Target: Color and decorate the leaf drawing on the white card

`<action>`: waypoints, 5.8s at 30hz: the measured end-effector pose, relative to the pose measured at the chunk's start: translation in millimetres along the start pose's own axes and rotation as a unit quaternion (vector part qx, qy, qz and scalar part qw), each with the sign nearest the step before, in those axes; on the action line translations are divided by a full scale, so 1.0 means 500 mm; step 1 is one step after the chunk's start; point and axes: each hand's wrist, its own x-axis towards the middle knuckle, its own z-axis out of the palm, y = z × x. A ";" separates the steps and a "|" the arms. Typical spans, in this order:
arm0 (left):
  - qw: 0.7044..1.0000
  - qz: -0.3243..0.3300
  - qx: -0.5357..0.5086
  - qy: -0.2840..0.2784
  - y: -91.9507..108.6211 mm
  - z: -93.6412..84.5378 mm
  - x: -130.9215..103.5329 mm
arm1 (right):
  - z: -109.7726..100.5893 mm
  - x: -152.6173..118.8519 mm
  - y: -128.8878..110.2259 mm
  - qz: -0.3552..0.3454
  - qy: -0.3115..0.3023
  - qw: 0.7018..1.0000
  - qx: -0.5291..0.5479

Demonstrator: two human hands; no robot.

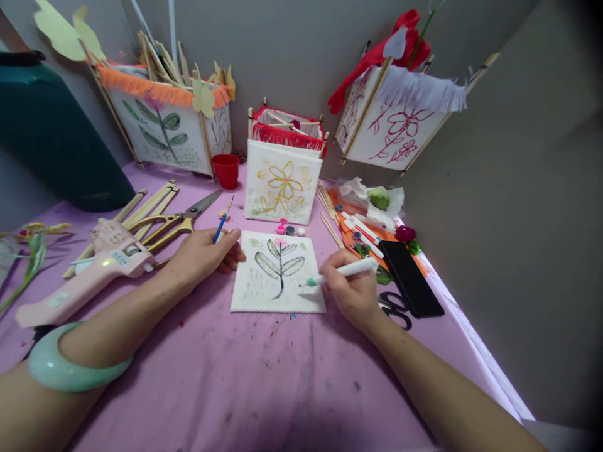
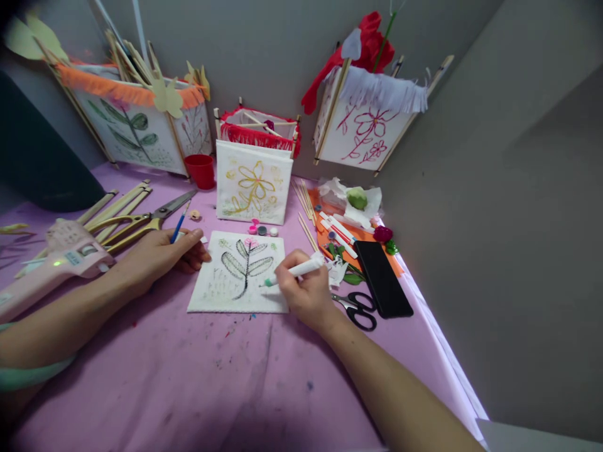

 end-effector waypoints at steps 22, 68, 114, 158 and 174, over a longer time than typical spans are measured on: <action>1.000 -0.008 0.005 -0.006 -0.001 0.003 0.002 | -0.024 -0.029 0.013 -0.024 0.028 0.998 -0.059; 1.000 -0.017 0.006 0.000 -0.004 0.000 0.010 | -0.021 -0.024 0.009 -0.064 -0.045 0.991 -0.108; 1.000 -0.018 0.004 0.007 0.004 0.003 0.002 | -0.031 -0.019 0.005 -0.004 -0.067 0.994 -0.086; 1.000 0.017 0.020 -0.013 -0.007 -0.002 0.001 | 0.009 -0.045 -0.022 -0.045 -0.132 0.990 -0.015; 1.000 -0.008 0.019 -0.008 0.011 0.005 -0.008 | -0.016 -0.030 -0.013 -0.026 -0.090 0.992 -0.087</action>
